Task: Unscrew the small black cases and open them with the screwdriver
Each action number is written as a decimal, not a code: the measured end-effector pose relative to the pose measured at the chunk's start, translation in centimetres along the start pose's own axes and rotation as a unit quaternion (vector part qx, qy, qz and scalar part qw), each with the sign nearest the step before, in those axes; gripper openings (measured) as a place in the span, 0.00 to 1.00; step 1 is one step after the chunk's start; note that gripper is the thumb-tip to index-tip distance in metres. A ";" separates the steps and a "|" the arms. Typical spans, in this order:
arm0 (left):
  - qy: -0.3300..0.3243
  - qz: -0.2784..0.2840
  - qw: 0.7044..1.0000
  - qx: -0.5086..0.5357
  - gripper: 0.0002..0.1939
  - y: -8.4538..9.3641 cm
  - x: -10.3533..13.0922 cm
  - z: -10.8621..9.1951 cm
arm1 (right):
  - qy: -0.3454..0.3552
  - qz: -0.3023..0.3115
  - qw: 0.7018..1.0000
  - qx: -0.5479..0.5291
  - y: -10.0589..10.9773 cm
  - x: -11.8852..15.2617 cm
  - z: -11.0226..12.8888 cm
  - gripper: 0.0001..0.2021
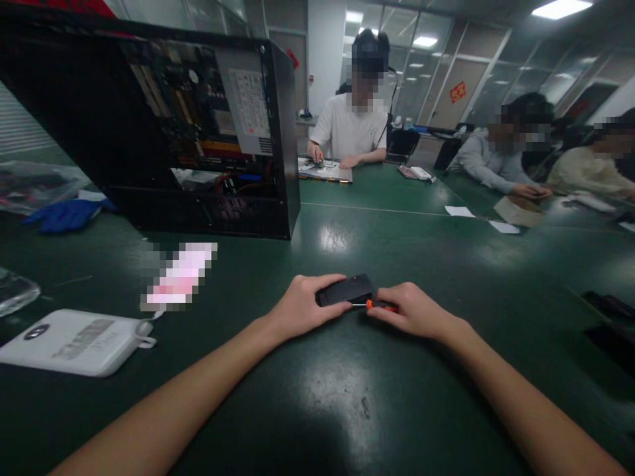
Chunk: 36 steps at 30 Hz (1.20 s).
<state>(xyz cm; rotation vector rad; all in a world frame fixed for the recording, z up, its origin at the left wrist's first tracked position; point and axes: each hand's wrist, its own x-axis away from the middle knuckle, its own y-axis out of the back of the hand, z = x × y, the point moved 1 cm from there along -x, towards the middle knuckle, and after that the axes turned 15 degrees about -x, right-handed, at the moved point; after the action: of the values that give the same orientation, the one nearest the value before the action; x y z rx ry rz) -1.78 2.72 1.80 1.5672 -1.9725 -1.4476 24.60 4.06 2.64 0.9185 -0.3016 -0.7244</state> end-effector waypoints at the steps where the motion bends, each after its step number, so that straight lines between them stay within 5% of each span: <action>1: 0.004 -0.011 1.000 0.005 0.24 0.1 0.0 0.0 | 0.004 -0.004 1.000 0.000 0.1 0.1 -0.1 0.24; 7: 0.062 -0.083 0.994 0.029 0.19 0.9 -0.7 0.9 | 0.027 -0.072 0.997 -0.011 1.2 0.8 -0.8 0.21; 12: 0.101 -0.106 0.989 -0.017 0.20 1.0 -1.5 2.9 | -0.048 -0.130 0.990 0.024 1.6 0.5 -1.4 0.17; 16: 0.096 -0.070 0.986 -0.115 0.15 0.8 -1.6 4.3 | -0.122 -0.113 0.982 0.094 0.9 -0.1 -1.6 0.15; 22: 0.058 -0.034 0.968 -0.244 0.14 0.9 -1.6 4.8 | -0.134 -0.096 0.976 0.140 0.4 -0.2 -0.7 0.15; 26: 0.052 -0.026 0.966 -0.252 0.13 1.1 -1.6 4.7 | -0.093 -0.121 0.976 0.153 0.1 -0.2 0.0 0.17; 30: 0.053 -0.010 0.960 -0.273 0.12 1.3 -1.6 4.7 | 0.042 -0.138 0.987 0.069 -0.8 -0.5 0.8 0.16; 36: 0.051 0.018 0.959 -0.279 0.08 1.3 -1.6 4.9 | 0.099 -0.090 0.989 0.069 -3.1 -1.8 2.0 0.35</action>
<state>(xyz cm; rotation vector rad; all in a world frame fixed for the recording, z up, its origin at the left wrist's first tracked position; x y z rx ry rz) -5.30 6.63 1.06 1.3079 -1.3559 -1.6749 20.89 2.84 1.45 1.1514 -0.0943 -0.7782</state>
